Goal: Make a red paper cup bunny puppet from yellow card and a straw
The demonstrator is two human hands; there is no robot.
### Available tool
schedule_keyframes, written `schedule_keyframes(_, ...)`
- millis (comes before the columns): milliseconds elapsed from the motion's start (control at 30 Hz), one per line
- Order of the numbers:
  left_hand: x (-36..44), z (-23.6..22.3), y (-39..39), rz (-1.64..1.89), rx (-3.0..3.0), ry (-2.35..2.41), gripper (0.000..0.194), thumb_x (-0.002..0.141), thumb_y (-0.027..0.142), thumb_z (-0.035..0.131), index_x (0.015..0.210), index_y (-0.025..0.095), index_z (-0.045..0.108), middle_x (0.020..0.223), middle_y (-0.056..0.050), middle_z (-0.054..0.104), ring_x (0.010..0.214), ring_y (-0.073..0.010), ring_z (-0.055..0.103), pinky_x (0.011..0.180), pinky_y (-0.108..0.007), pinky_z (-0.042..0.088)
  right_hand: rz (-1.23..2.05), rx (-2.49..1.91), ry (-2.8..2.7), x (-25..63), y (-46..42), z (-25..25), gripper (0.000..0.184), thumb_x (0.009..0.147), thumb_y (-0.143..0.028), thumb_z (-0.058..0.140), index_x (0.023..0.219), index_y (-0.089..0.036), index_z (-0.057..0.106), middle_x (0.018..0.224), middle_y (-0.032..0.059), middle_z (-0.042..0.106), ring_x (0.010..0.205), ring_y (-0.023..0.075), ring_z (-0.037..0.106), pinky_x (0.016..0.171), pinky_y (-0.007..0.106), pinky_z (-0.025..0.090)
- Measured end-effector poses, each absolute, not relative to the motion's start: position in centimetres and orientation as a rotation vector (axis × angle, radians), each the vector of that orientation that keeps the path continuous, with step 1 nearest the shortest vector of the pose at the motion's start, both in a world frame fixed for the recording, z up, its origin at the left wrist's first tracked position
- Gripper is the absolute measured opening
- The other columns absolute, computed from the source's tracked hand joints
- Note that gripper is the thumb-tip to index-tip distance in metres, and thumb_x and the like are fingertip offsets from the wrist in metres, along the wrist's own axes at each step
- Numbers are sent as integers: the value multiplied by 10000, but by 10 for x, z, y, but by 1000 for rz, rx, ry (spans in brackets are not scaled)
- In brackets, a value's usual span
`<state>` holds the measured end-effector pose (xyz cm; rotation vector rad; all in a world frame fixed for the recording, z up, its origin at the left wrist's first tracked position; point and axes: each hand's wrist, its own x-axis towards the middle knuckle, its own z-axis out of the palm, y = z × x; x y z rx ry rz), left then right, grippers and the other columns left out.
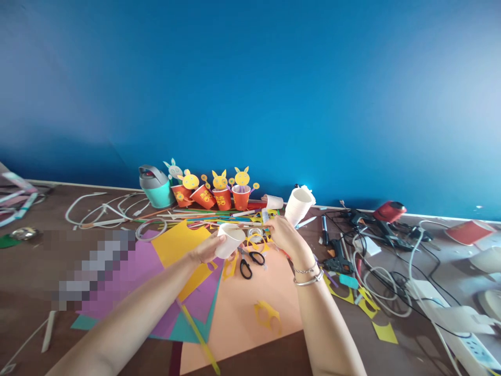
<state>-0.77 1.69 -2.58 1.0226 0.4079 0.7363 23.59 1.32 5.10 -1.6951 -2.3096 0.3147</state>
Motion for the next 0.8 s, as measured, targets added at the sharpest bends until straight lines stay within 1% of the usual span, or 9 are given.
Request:
schedule_keyframes(100,-9,-26,16,702,1013,384,598,712,549,656,1126,122,593,895,-157,689,617,-182,621,502,-262,438,283,-1717,-2293,233,13,54,380,823,-40,393,954,-137,737,850,121,662,811,191,587,745,269,407)
schedule_keyframes(200,-9,-24,17,733,976,392,616,687,584,660,1097,128,597,842,-135,685,611,-179,615,502,-261,438,274,-1687,-2298,230,11,54,319,850,-90,427,917,-142,735,814,110,647,790,187,575,720,263,393)
schedule_keyframes(267,-9,-23,18,773,965,422,638,658,582,689,1102,134,590,846,-125,683,621,-176,616,524,-263,448,280,-1676,-2309,230,10,54,280,868,-143,446,848,-146,726,778,96,640,761,179,566,682,252,378)
schedule_keyframes(400,-9,-23,22,903,960,468,652,579,521,778,1080,159,569,841,-84,665,621,-159,608,562,-260,457,389,-1845,-2246,238,11,52,291,858,-196,461,635,-155,643,608,39,572,583,136,487,537,248,295)
schedule_keyframes(500,-7,-23,24,989,1003,565,614,561,424,818,1055,172,554,869,-67,655,681,-163,612,622,-272,472,474,-1788,-2043,243,16,53,311,833,-274,504,558,-152,580,557,19,513,550,123,440,512,245,278)
schedule_keyframes(567,-5,-22,23,1032,1079,650,613,559,365,827,1069,183,540,935,-65,648,781,-187,615,690,-296,478,617,-1601,-1819,240,18,55,345,824,-395,517,598,-146,594,557,11,498,542,117,428,501,239,292)
schedule_keyframes(667,-2,-21,22,1130,1251,756,607,539,346,835,1039,185,530,974,-52,627,900,-218,591,759,-320,464,929,-1349,-1440,225,17,56,423,777,-545,535,774,-137,646,563,-6,495,519,107,423,484,226,315)
schedule_keyframes(733,0,-21,21,1219,1361,787,616,524,346,840,1026,188,519,998,-48,610,956,-229,572,806,-333,449,1070,-1233,-1279,210,14,55,424,721,-552,601,786,-137,649,608,6,536,555,107,468,509,219,359)
schedule_keyframes(800,1,-21,20,1284,1445,790,637,529,344,837,1049,190,502,1040,-56,588,1007,-237,551,851,-345,432,1159,-1172,-1186,197,10,52,400,710,-524,630,791,-133,654,642,19,572,581,106,502,513,208,374)
